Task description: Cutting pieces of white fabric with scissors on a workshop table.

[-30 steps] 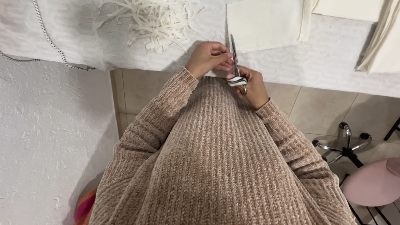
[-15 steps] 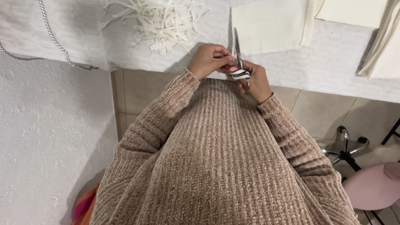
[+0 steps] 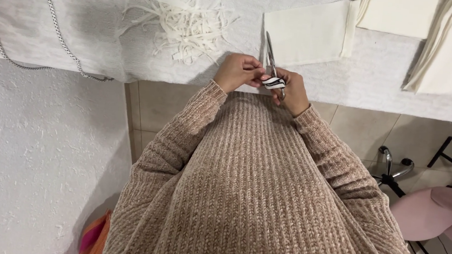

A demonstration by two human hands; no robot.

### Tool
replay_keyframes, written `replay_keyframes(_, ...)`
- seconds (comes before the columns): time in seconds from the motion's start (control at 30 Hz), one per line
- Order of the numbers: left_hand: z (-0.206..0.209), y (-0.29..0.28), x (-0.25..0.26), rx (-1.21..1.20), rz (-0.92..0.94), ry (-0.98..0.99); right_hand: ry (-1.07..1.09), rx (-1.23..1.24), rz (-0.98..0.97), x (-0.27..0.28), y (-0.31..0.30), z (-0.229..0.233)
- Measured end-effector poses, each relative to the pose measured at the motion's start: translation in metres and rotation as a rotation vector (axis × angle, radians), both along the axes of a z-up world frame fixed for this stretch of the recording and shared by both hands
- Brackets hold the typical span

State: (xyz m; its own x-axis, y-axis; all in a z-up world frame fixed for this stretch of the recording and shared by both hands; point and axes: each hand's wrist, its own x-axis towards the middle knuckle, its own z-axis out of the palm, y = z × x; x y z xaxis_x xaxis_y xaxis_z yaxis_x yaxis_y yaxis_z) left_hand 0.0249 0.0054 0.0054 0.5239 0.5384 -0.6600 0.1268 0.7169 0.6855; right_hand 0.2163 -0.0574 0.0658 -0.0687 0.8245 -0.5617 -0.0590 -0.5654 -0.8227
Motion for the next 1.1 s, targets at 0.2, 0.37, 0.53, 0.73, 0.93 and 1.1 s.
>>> replay_keyframes(0.2,0.007,0.001,-0.002,-0.005,-0.001,-0.012,0.021,-0.002,-0.016,0.000,0.003,-0.012)
replay_keyframes(0.37,0.011,0.002,-0.003,-0.047,0.014,-0.044,0.018,-0.012,0.002,0.002,0.007,-0.012)
replay_keyframes(0.53,0.006,0.002,-0.003,-0.052,0.002,-0.047,0.008,0.007,0.011,0.001,0.009,-0.019)
replay_keyframes(0.73,-0.010,-0.002,-0.004,-0.016,-0.038,-0.015,0.029,0.000,-0.017,0.004,0.022,-0.012)
replay_keyframes(0.93,-0.013,-0.004,-0.006,-0.042,-0.023,-0.036,0.084,-0.025,-0.056,0.006,0.021,-0.029)
replay_keyframes(1.1,-0.002,-0.004,-0.002,0.051,-0.061,0.014,0.031,0.056,0.011,0.004,0.033,-0.018)
